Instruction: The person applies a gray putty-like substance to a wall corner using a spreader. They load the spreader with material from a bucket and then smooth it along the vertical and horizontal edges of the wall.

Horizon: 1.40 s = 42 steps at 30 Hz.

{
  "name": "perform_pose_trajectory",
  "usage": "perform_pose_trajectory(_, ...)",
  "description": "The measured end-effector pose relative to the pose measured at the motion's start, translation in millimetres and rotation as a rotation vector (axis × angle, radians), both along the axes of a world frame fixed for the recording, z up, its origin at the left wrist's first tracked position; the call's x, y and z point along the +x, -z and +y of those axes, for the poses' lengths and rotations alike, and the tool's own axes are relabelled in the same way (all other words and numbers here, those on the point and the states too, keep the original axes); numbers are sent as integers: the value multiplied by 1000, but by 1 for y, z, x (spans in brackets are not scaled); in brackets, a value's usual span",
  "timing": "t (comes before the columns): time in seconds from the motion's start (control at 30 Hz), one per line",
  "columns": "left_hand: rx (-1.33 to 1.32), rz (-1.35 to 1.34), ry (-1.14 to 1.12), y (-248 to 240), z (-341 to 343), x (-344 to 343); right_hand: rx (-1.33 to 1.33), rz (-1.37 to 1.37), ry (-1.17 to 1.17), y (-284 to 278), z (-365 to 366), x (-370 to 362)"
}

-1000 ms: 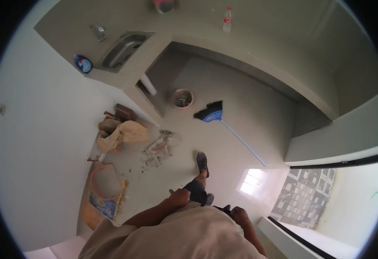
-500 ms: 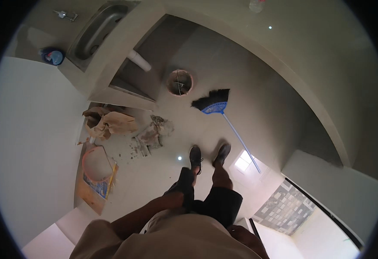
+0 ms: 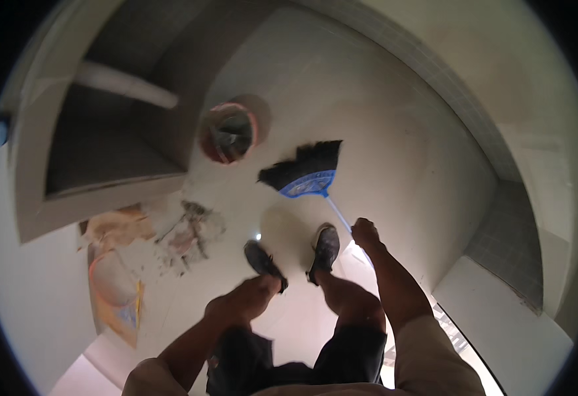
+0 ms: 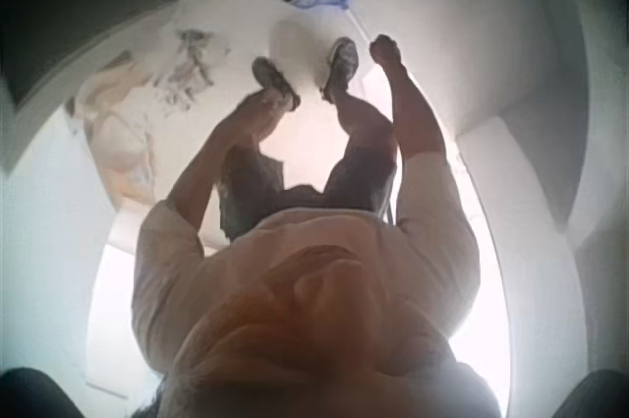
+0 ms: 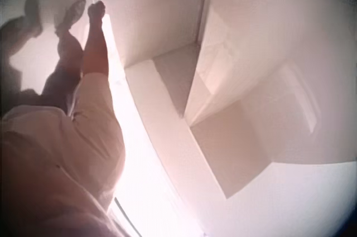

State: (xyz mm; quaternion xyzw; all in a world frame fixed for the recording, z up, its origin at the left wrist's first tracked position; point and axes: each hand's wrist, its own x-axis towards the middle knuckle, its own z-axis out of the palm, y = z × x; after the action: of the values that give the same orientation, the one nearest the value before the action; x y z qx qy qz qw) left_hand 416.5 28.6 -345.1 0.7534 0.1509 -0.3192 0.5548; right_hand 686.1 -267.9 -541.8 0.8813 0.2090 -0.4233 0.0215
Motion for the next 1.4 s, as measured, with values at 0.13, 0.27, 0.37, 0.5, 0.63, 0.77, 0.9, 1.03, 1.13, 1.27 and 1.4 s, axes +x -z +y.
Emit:
perform_pose_trajectory(0.13,315,59,-171,120,66,92,-73,-16,5,90,51,16)
perform_pose_trajectory(0.27,237,-35,-212,244,128,136,10,-106,-24,153,64,4)
perform_pose_trajectory(0.37,211,-90,-74,306,135,176,250,-239,-61,180,33,-6)
perform_pose_trajectory(0.5,358,-295,303,375,115,189,189,-303,-91,188,-31,-43)
perform_pose_trajectory(0.63,160,-117,85,390,144,178,114,-338,-29,171,-75,-109)
perform_pose_trajectory(0.77,146,-134,69,345,123,241,-62,-169,199,129,-175,-121)
perform_pose_trajectory(0.9,255,-382,99,338,167,197,-138,40,236,133,-188,-96)
perform_pose_trajectory(1.03,403,-334,198,317,211,69,-199,466,291,139,-179,-33)
perform_pose_trajectory(1.13,382,-18,521,299,202,12,-395,713,449,119,-126,54)
perform_pose_trajectory(1.27,281,114,340,237,219,8,-380,574,173,73,83,182)
perform_pose_trajectory(1.4,275,292,89,190,189,-78,-322,498,-352,-80,272,116)
